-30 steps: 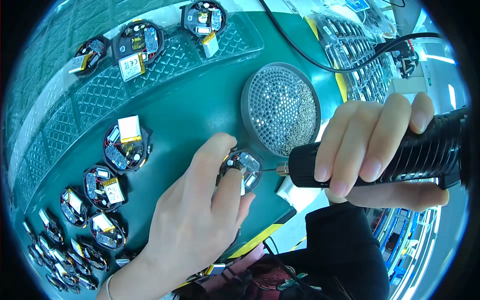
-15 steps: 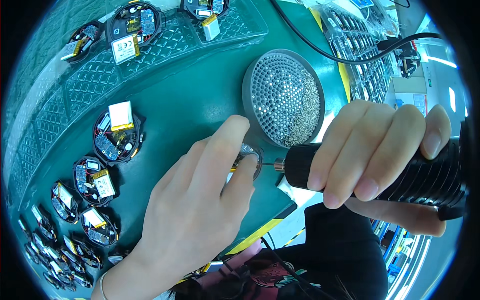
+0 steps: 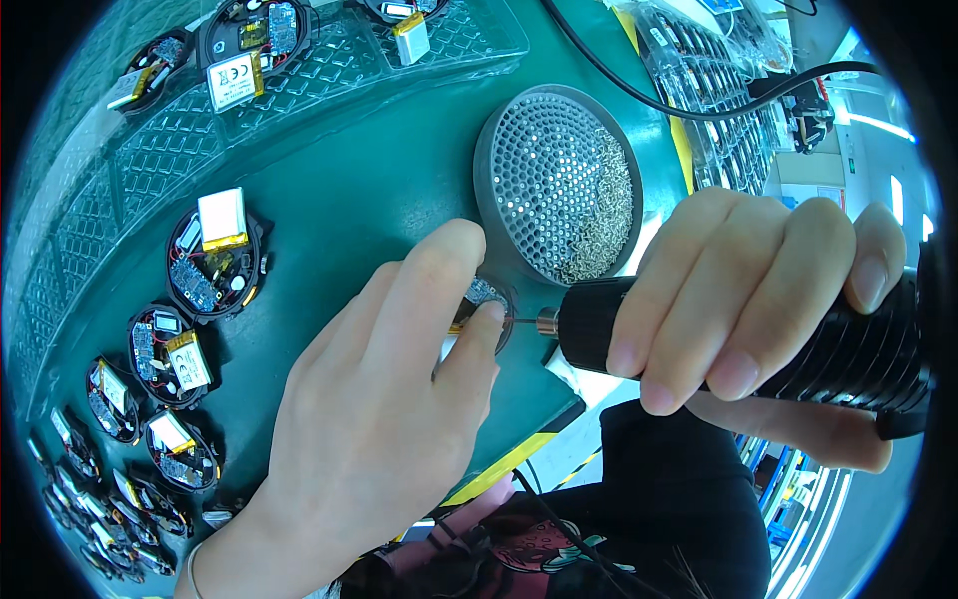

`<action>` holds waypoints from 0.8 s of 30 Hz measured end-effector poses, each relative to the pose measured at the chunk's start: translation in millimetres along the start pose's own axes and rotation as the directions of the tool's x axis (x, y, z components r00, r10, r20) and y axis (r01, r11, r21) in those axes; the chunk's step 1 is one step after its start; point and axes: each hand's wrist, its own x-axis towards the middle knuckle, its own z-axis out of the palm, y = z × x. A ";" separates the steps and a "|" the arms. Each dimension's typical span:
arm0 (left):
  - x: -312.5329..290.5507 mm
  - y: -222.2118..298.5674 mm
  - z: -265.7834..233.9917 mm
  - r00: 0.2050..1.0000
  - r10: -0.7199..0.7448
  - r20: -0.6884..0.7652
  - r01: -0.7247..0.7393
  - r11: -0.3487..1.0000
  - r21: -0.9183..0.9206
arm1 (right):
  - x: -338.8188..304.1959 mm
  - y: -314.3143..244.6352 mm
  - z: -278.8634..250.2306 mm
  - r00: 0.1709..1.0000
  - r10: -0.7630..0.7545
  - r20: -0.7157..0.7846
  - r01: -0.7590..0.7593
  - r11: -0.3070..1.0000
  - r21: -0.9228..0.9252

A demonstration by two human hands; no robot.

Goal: Assembling small electronic devices using an electric screwdriver.

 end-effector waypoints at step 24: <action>-0.7 15.3 4.0 0.983 -0.173 0.058 0.177 0.981 -0.082 | -0.7 -16.5 -8.6 0.936 0.120 0.331 -0.150 0.986 0.069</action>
